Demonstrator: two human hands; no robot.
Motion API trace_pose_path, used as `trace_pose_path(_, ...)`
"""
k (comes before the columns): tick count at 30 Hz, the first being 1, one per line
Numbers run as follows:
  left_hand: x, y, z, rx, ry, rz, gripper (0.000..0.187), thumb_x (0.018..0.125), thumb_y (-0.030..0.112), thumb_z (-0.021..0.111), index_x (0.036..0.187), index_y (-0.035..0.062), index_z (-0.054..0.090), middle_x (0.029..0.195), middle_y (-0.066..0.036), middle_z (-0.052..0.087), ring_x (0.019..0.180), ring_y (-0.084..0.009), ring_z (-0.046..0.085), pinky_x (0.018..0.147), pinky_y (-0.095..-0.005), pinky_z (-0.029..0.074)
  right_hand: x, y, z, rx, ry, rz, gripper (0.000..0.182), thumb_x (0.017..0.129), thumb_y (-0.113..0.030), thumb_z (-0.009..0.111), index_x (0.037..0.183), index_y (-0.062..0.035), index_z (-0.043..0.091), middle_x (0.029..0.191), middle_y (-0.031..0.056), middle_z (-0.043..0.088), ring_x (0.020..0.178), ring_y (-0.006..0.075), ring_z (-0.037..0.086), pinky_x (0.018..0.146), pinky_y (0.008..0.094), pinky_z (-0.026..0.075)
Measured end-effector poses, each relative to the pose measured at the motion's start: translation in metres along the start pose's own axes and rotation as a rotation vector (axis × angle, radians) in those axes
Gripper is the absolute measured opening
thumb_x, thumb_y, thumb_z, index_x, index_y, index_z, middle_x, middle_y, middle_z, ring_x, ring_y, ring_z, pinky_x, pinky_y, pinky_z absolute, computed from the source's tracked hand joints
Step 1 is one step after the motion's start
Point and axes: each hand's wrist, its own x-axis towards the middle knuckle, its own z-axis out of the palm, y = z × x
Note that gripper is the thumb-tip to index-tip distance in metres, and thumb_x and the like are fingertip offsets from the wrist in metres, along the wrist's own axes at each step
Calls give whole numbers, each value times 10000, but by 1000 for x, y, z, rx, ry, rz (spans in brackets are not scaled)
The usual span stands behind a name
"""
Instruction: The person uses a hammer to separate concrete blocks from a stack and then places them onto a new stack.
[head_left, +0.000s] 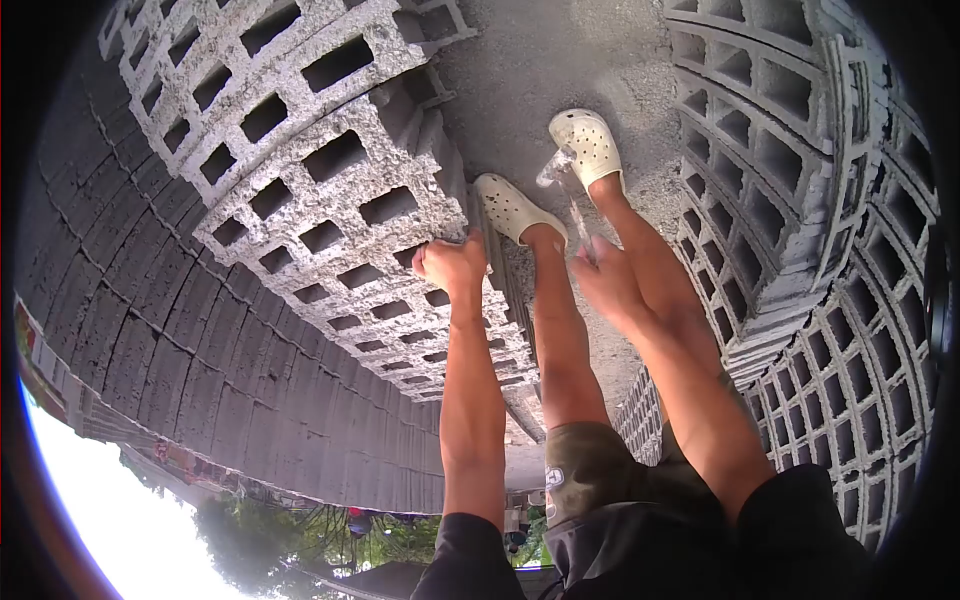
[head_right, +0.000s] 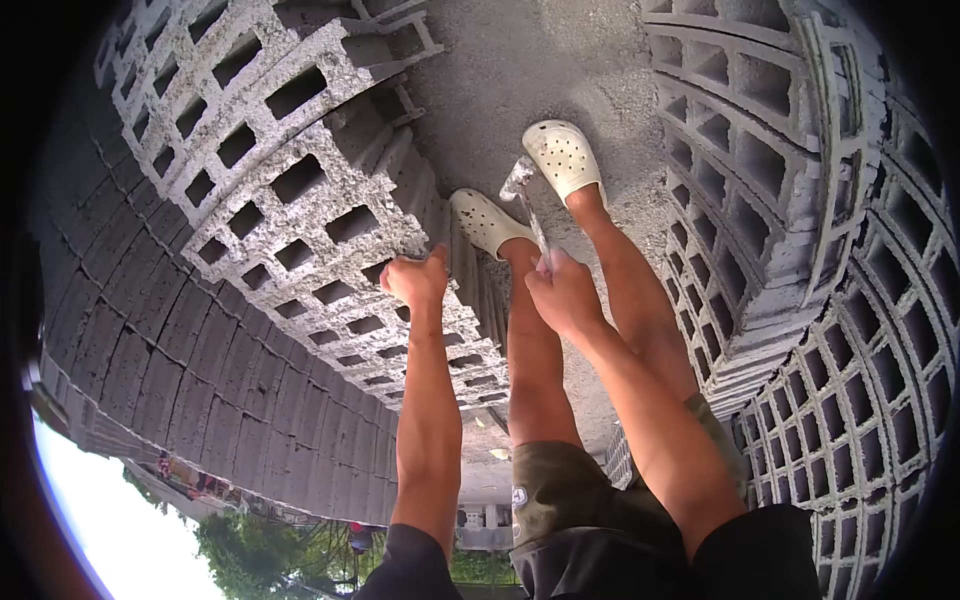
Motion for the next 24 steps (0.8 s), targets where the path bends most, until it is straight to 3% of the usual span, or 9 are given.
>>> trace_pose_path(3, 0, 6, -11, -60, -8, 11, 522, 576, 405, 783, 657, -90, 638, 639, -202, 629, 858, -345, 575, 951, -367, 322, -3, -5, 9, 58, -36, -75, 160, 804, -156, 543, 769, -6, 498, 664, 166, 558, 650, 285, 575, 631, 400, 443)
trace_pose_path(8, -3, 2, -26, -55, -125, -33, 472, 597, 331, 790, 619, -106, 612, 609, -202, 617, 583, -310, 575, 687, -400, 467, -4, -8, 19, 228, -33, -52, 177, 808, -163, 535, 769, 5, 494, 659, 169, 540, 645, 312, 565, 638, 410, 439)
trace_pose_path(9, -1, 9, -27, -82, -119, -2, 472, 597, 331, 790, 619, -106, 612, 609, -202, 617, 583, -310, 575, 687, -400, 467, 2, -4, 23, 173, 36, -109, 205, 820, -182, 524, 771, 15, 496, 682, 201, 560, 682, 353, 591, 639, 433, 446)
trace_pose_path(11, -8, -7, -39, -178, -155, -63, 515, 590, 374, 810, 614, -102, 614, 676, -238, 628, 810, -371, 577, 835, -439, 412, 11, 7, 28, 145, 67, -95, 241, 842, -205, 500, 776, 27, 504, 728, 252, 577, 770, 403, 608, 661, 469, 450)
trace_pose_path(13, -13, -25, -56, -8, -228, -118, 471, 599, 324, 817, 597, -94, 600, 692, -225, 639, 724, -310, 603, 717, -428, 449, 12, 6, 23, 182, -43, 65, 278, 874, -220, 469, 782, 38, 509, 776, 294, 576, 854, 431, 597, 706, 484, 446)
trace_pose_path(16, -27, -5, -100, -367, -316, -174, 343, 646, 196, 799, 638, -95, 618, 690, -158, 650, 579, -158, 534, 591, -327, 438, 9, 6, 24, 182, -17, 2, 361, 947, -271, 426, 788, 42, 512, 764, 299, 571, 805, 461, 578, 694, 496, 437)
trace_pose_path(18, -33, -13, -118, -545, -294, -55, 259, 673, 128, 784, 752, -89, 667, 731, -105, 665, 610, -135, 529, 620, -303, 448, 8, 3, 35, 149, 141, -194, 414, 985, -310, 392, 792, 35, 512, 711, 278, 577, 700, 472, 576, 630, 516, 428)
trace_pose_path(23, -34, -12, -126, -603, -296, -22, 235, 688, 110, 782, 755, -86, 671, 744, -89, 668, 614, -129, 527, 616, -299, 445, 1, -17, 87, 300, 204, -129, 368, 980, -279, 389, 823, 23, 528, 680, 270, 585, 697, 484, 576, 659, 534, 441)
trace_pose_path(24, -35, -12, -132, -535, -351, -90, 237, 696, 95, 777, 811, -83, 672, 826, -97, 670, 701, -143, 558, 698, -293, 450, 5, -21, 96, 243, 142, -23, 356, 975, -267, 390, 827, 24, 532, 689, 291, 579, 710, 492, 574, 683, 556, 444)
